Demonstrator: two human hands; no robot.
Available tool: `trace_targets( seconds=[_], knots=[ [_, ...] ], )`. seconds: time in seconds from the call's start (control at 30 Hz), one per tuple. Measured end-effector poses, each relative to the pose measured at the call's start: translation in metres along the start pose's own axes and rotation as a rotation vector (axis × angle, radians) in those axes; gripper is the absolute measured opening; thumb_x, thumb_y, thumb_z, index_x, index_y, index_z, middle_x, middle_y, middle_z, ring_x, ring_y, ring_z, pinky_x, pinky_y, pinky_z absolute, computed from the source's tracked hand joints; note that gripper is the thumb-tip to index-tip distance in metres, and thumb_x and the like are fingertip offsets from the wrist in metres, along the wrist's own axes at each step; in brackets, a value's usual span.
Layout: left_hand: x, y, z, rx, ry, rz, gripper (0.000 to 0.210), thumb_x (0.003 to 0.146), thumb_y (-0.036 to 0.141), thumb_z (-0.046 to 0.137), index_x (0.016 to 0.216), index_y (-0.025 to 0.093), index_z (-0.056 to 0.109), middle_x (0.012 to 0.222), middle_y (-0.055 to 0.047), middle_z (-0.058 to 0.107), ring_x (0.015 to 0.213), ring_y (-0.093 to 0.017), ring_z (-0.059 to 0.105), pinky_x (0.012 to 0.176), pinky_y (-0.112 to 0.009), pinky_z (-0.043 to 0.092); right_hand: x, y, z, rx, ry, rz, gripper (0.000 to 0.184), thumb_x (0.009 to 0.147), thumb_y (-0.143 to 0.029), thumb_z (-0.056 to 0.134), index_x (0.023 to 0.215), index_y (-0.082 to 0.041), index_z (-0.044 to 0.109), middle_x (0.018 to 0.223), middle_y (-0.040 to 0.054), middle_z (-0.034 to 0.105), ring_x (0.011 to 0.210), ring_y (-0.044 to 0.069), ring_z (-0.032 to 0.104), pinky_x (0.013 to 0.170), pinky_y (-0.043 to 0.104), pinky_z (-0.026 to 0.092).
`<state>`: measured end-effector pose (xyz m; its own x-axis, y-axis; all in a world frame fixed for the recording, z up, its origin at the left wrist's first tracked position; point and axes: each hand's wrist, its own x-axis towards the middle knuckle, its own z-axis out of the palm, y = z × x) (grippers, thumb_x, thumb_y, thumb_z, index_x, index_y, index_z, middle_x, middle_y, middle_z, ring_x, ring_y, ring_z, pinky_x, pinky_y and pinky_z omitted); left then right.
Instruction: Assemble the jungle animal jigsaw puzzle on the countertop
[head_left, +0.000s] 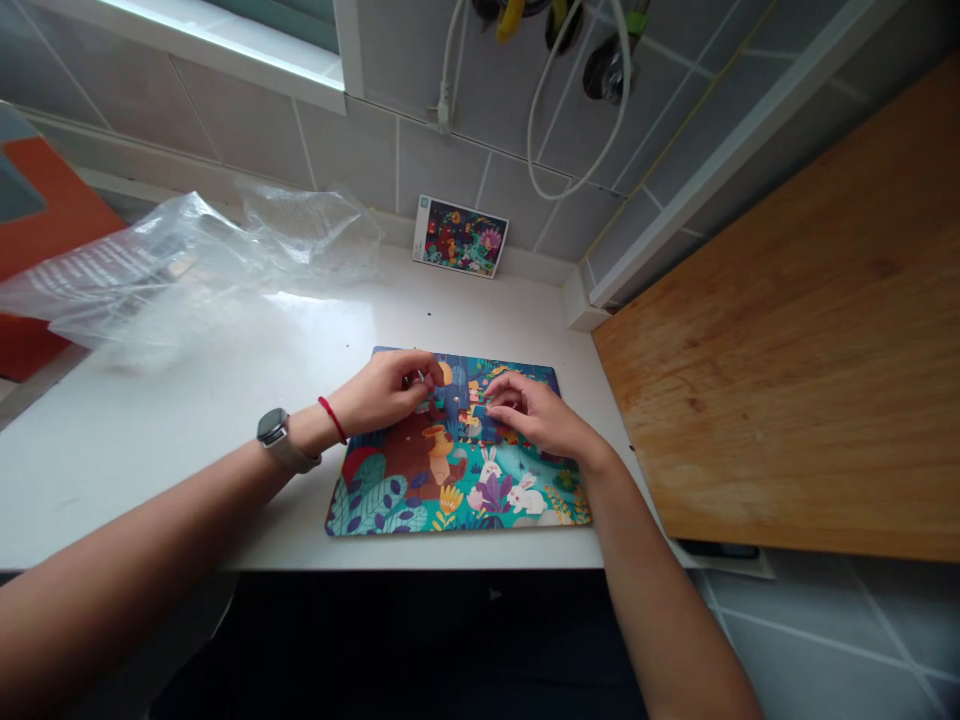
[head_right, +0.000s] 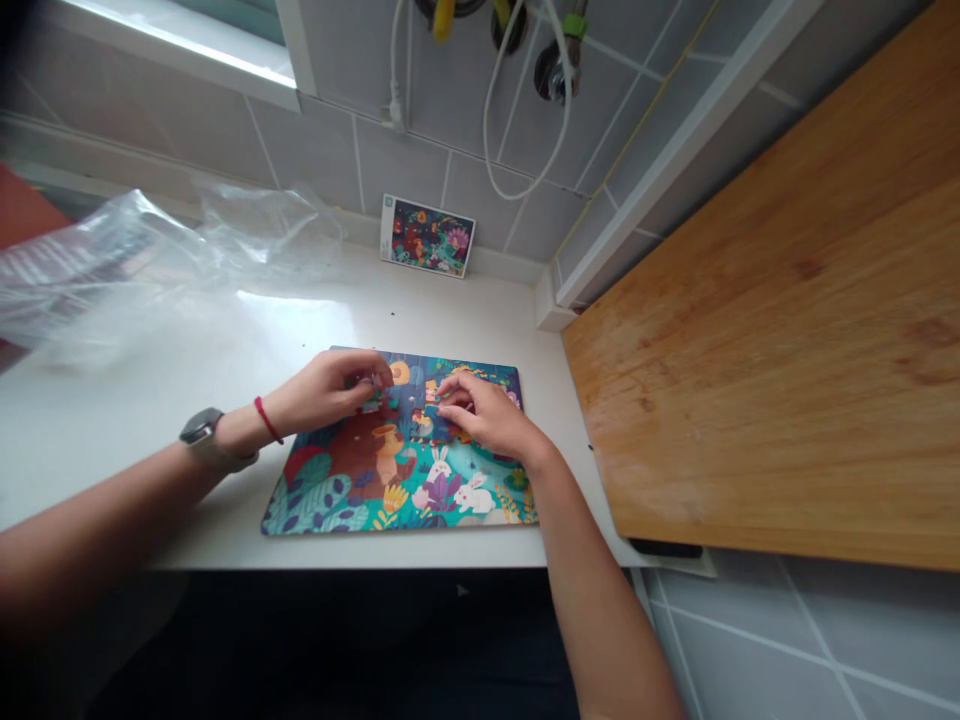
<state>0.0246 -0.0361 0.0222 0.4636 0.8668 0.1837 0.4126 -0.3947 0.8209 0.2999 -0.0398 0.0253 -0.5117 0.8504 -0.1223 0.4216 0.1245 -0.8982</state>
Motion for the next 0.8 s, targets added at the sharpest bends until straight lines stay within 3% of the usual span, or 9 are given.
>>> trace_targets(
  seconds=[0.13, 0.23, 0.37, 0.43, 0.57, 0.8],
  knots=[
    [-0.002, -0.003, 0.000, 0.182, -0.107, 0.105, 0.028, 0.078, 0.009, 0.048, 0.089, 0.020, 0.072, 0.090, -0.004, 0.071, 0.069, -0.015, 0.065, 0.066, -0.029, 0.054, 0.016, -0.012, 0.002, -0.206, -0.080, -0.044, 0.003, 0.088, -0.022, 0.072, 0.089, -0.020, 0.070, 0.092, 0.0032, 0.073, 0.081, 0.016, 0.068, 0.078, 0.030, 0.052],
    [-0.004, -0.004, 0.002, 0.330, -0.098, 0.165, 0.029, 0.085, 0.012, 0.050, 0.098, 0.020, 0.074, 0.105, -0.009, 0.070, 0.088, -0.021, 0.068, 0.081, -0.037, 0.057, 0.017, -0.012, 0.004, -0.285, 0.003, -0.087, 0.006, 0.086, -0.020, 0.075, 0.084, -0.019, 0.069, 0.092, 0.0031, 0.069, 0.073, 0.014, 0.062, 0.072, 0.028, 0.050],
    [-0.007, -0.003, 0.007, 0.431, -0.063, 0.233, 0.020, 0.096, 0.029, 0.061, 0.111, 0.025, 0.075, 0.124, -0.010, 0.069, 0.115, -0.030, 0.063, 0.101, -0.050, 0.052, 0.006, -0.007, -0.004, -0.326, 0.130, -0.107, 0.008, 0.093, -0.023, 0.071, 0.086, -0.020, 0.070, 0.091, 0.0029, 0.067, 0.074, 0.014, 0.059, 0.073, 0.029, 0.049],
    [-0.010, 0.000, 0.012, 0.443, -0.060, 0.248, 0.023, 0.096, 0.040, 0.068, 0.113, 0.027, 0.075, 0.128, -0.009, 0.068, 0.121, -0.033, 0.060, 0.103, -0.052, 0.050, 0.001, -0.005, -0.009, -0.353, 0.081, -0.106, 0.003, 0.092, -0.024, 0.073, 0.092, -0.020, 0.074, 0.095, 0.0037, 0.068, 0.078, 0.015, 0.060, 0.076, 0.030, 0.050],
    [-0.017, 0.006, 0.028, 0.479, -0.042, 0.217, 0.036, 0.089, 0.051, 0.079, 0.115, 0.026, 0.074, 0.129, -0.011, 0.068, 0.125, -0.037, 0.058, 0.102, -0.055, 0.050, -0.003, -0.004, -0.013, -0.410, -0.033, -0.099, 0.018, 0.087, -0.025, 0.081, 0.104, -0.022, 0.077, 0.105, 0.0056, 0.068, 0.094, 0.019, 0.064, 0.086, 0.033, 0.050],
    [-0.021, 0.004, 0.041, 0.423, -0.004, 0.183, 0.029, 0.092, 0.045, 0.075, 0.115, 0.028, 0.075, 0.131, -0.009, 0.068, 0.126, -0.034, 0.058, 0.106, -0.056, 0.049, -0.005, -0.004, -0.013, -0.423, -0.061, -0.065, 0.008, 0.087, -0.025, 0.083, 0.088, -0.020, 0.077, 0.094, 0.0035, 0.066, 0.085, 0.017, 0.062, 0.076, 0.029, 0.047]
  ],
)
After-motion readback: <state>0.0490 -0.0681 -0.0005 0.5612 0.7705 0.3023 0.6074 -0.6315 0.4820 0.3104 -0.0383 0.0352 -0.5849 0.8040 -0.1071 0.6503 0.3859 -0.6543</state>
